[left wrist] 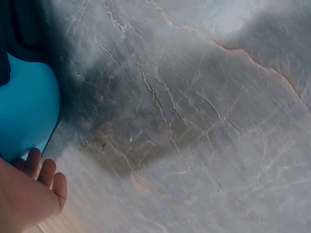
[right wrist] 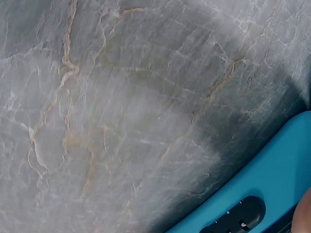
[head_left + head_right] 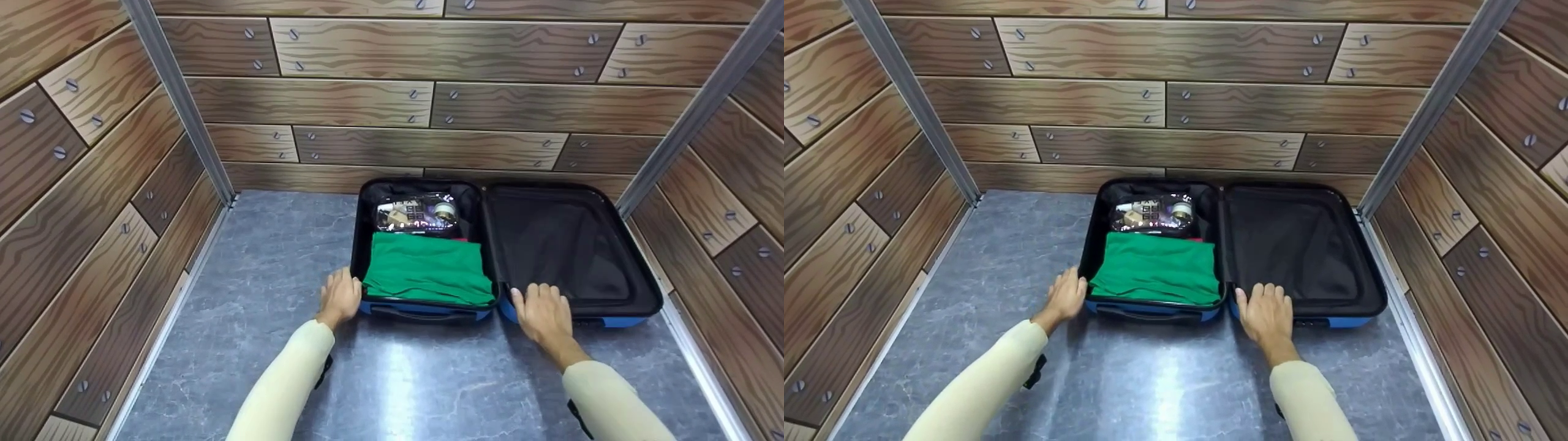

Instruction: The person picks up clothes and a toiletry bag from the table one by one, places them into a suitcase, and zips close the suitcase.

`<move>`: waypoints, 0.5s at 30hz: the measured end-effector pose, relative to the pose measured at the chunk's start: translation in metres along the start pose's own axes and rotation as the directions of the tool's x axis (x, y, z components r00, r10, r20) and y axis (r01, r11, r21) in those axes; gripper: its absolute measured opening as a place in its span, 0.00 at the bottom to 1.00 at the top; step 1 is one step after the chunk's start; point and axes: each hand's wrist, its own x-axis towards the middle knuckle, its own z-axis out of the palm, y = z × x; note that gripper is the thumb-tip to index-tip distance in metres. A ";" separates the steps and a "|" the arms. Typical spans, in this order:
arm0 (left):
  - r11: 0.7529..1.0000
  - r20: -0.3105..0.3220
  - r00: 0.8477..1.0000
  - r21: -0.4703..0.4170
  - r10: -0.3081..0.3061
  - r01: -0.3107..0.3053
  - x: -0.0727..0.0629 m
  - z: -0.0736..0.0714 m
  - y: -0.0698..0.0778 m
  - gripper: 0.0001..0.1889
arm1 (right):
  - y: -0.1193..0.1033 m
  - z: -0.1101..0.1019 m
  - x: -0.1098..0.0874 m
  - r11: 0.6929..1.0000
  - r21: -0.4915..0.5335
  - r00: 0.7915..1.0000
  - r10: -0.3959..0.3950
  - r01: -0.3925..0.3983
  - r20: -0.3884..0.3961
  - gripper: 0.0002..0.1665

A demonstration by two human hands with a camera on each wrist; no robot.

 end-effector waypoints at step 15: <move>0.999 0.027 0.999 -0.051 0.017 -0.016 -0.001 -0.002 -0.003 0.27 | -0.003 -0.004 -0.001 0.998 -0.008 0.990 0.057 -0.056 0.126 0.38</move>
